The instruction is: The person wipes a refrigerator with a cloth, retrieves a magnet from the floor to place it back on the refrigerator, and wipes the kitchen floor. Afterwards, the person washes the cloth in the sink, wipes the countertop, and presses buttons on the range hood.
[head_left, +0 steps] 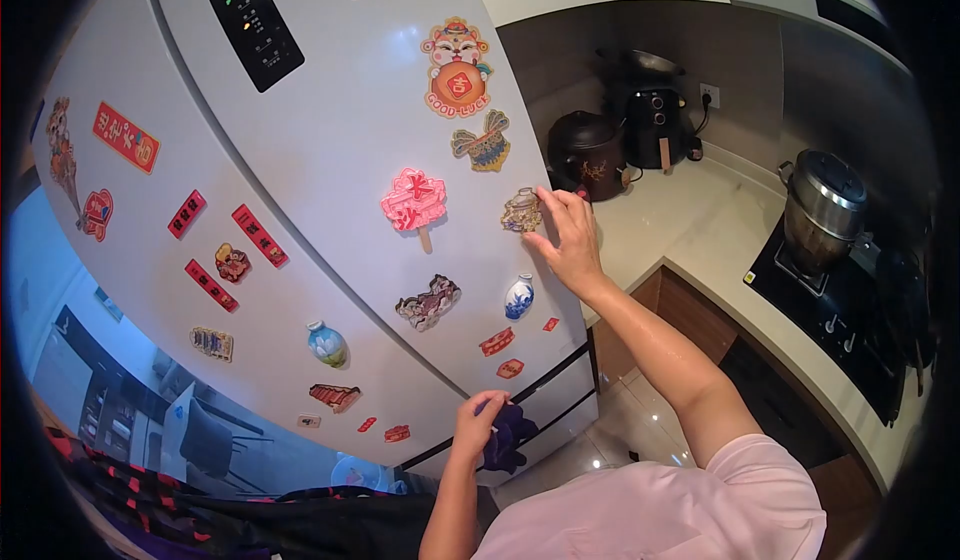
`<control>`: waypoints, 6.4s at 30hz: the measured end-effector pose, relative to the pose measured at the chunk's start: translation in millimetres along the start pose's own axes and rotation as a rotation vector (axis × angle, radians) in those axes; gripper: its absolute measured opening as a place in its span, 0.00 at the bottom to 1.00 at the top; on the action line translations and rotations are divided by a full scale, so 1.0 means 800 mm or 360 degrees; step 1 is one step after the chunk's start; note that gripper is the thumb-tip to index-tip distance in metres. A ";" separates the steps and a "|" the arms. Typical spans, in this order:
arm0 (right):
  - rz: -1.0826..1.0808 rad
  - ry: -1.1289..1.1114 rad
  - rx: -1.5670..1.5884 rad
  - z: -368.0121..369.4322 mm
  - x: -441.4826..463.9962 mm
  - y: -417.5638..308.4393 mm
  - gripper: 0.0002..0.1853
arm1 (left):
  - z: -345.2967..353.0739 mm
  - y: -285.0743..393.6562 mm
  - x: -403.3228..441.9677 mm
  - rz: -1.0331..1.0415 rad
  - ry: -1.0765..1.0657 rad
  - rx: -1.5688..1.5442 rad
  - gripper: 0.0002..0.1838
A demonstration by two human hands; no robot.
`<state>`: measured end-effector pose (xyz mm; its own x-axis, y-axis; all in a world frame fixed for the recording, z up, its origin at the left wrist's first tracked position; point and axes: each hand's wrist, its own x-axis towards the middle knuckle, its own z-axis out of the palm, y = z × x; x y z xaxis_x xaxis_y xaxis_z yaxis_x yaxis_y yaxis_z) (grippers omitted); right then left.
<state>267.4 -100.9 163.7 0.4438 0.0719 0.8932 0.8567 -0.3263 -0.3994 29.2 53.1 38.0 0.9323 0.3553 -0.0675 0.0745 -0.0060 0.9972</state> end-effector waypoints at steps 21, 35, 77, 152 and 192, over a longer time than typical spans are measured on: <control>-0.0283 0.0060 -0.0010 0.003 0.011 0.019 0.33 | 0.021 -0.004 0.004 -0.0139 -0.0028 -0.0042 0.11; -0.0481 -0.0116 -0.0083 -0.016 0.026 0.017 0.35 | 0.038 -0.002 -0.002 -0.0207 -0.0053 0.0104 0.14; -0.0926 -0.0380 0.0369 0.060 -0.021 -0.105 0.33 | -0.024 -0.040 -0.031 -0.0202 0.0177 -0.0026 0.12; -0.0172 -0.1621 0.1065 0.069 -0.218 -0.275 0.25 | -0.075 -0.032 -0.134 0.0296 0.0459 -0.1389 0.35; 0.1092 -0.1573 0.0966 -0.069 -0.197 -0.062 0.09 | -0.298 0.433 -0.060 0.1872 0.2229 0.2329 0.36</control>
<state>140.8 -147.8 54.3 0.6081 0.7917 0.0586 0.2529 -0.1232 -0.9596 -73.9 257.1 394.6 0.0786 -0.1152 0.9902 0.5875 -0.7971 -0.1394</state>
